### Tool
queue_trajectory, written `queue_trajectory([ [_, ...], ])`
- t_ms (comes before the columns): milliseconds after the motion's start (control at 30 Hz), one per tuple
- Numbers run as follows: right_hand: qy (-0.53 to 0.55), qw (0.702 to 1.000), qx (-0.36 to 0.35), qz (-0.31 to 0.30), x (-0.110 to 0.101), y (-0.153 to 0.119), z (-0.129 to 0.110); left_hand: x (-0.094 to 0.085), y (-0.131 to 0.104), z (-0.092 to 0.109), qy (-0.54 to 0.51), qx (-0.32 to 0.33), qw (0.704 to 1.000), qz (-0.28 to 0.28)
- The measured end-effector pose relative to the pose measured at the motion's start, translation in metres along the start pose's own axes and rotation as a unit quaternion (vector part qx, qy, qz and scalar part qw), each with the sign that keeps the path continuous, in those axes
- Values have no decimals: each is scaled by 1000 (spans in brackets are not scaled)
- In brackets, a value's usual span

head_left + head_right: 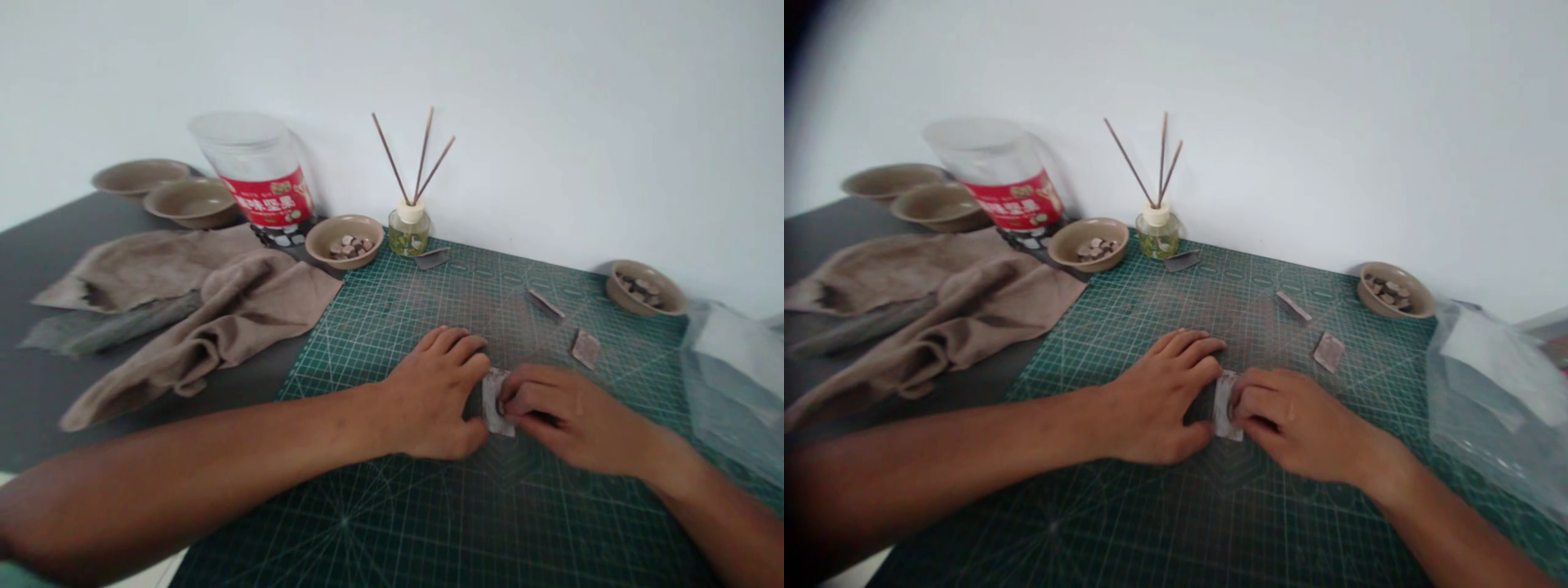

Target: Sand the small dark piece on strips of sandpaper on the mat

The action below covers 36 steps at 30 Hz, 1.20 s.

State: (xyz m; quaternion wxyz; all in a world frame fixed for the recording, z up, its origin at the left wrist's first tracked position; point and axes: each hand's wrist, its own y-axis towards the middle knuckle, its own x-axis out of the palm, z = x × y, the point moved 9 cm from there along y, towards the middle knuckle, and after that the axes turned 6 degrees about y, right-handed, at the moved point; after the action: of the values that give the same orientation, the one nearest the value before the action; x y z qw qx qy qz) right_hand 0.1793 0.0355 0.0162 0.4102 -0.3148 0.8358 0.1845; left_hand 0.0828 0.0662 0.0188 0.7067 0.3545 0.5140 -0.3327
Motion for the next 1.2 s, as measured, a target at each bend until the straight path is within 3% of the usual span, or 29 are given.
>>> queue_trajectory([
  [167,-58,996,38,57,-7,6,7,0,0,0,0,-6,1000,9],
  [367,-32,999,24,23,0,3,2,-1,0,0,0,-3,1000,-2],
  [533,-61,992,57,92,-11,5,11,-3,-1,-1,-9,-10,1000,-7],
  [700,8,1000,10,18,2,5,3,-1,0,0,-8,-6,1000,-11],
  [867,-57,995,49,62,-10,4,9,1,-1,-2,-8,-13,1000,-12],
  [1033,-36,999,4,5,3,1,-2,2,-1,-1,-17,-7,1000,-15],
  [1200,-70,994,44,70,-8,3,6,3,-1,-3,-15,-11,1000,-14],
])
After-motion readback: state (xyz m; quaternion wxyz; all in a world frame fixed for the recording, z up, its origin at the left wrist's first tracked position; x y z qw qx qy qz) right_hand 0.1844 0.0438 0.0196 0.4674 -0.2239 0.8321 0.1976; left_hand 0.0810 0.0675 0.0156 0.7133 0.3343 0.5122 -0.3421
